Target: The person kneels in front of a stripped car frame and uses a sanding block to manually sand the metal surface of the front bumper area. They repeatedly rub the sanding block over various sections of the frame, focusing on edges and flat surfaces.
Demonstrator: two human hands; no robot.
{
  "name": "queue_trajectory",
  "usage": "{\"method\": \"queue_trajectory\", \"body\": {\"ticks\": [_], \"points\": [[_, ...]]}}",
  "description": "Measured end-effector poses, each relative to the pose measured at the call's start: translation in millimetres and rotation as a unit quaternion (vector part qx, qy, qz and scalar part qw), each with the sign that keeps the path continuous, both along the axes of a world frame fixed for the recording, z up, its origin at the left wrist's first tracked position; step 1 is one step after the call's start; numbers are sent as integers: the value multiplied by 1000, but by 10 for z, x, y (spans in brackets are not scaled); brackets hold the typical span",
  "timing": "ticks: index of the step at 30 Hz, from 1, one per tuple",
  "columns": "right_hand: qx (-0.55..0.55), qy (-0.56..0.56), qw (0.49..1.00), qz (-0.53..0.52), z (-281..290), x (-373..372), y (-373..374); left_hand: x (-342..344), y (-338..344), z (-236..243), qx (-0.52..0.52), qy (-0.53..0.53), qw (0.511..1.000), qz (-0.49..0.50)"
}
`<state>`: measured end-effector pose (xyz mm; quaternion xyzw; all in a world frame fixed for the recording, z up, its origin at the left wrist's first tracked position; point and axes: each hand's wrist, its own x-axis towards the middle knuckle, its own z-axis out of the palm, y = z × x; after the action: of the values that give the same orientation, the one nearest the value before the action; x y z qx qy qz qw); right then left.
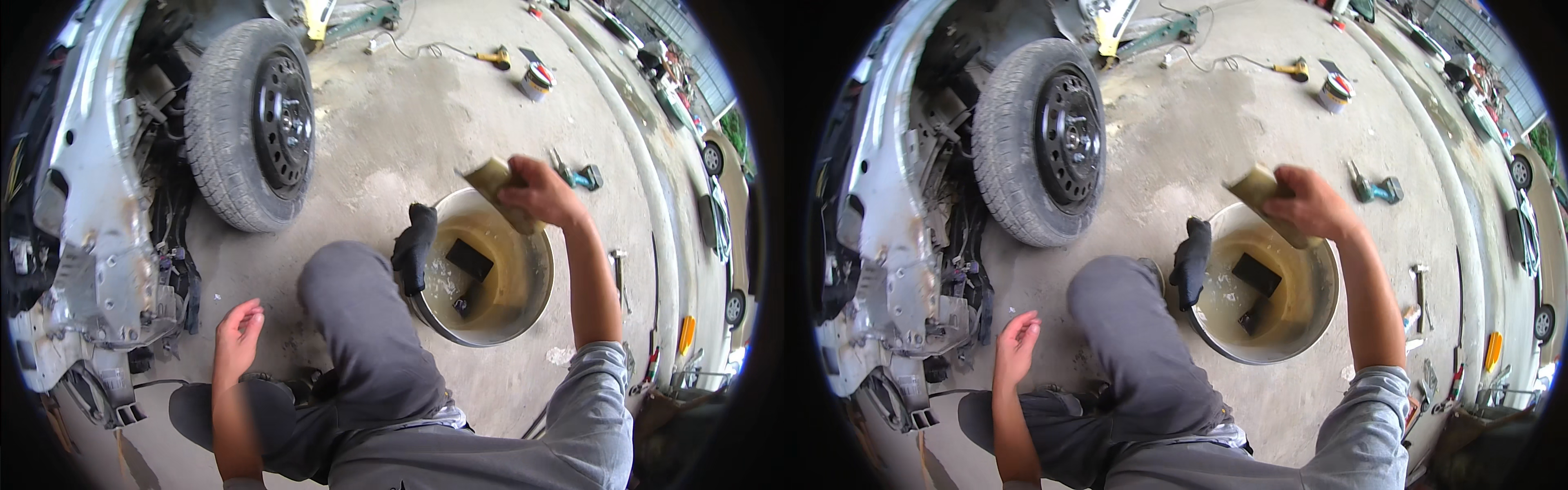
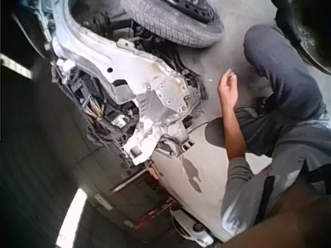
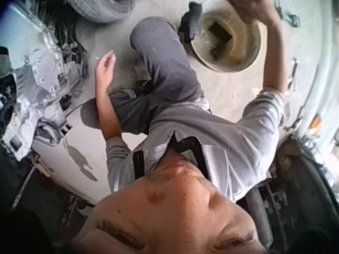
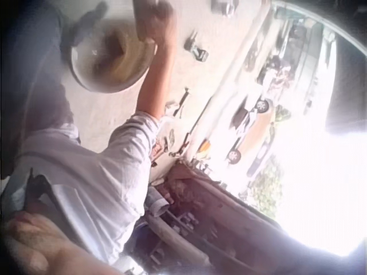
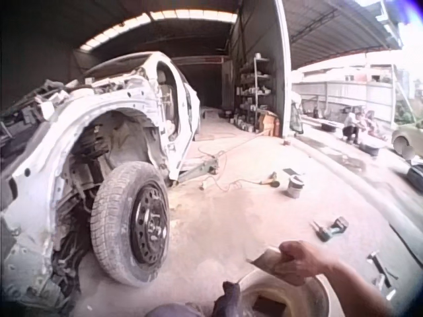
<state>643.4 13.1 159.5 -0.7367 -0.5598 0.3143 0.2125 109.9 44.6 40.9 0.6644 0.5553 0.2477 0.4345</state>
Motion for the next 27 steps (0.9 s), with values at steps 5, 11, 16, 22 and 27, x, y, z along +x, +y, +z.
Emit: {"method": "queue_trajectory", "body": {"ticks": [5, 11, 16, 22, 27], "points": [[128, 432, 890, 71, 614, -1096, 571, 69, 127, 203, 24, -101, 994, -43], [-27, 669, 740, 67, 75, -2676, 746, -155, 205, 260, -147, -370, 912, -101], [-177, 674, 716, 42, -634, -3312, 591, -284, 35, 158, -248, -501, 826, -63], [-158, 609, 773, 76, -817, -3524, 596, -415, -69, 99, -225, -462, 852, 99], [-63, 417, 903, 87, -940, -3565, 641, -451, -183, 54, -140, -393, 890, 185]]}}
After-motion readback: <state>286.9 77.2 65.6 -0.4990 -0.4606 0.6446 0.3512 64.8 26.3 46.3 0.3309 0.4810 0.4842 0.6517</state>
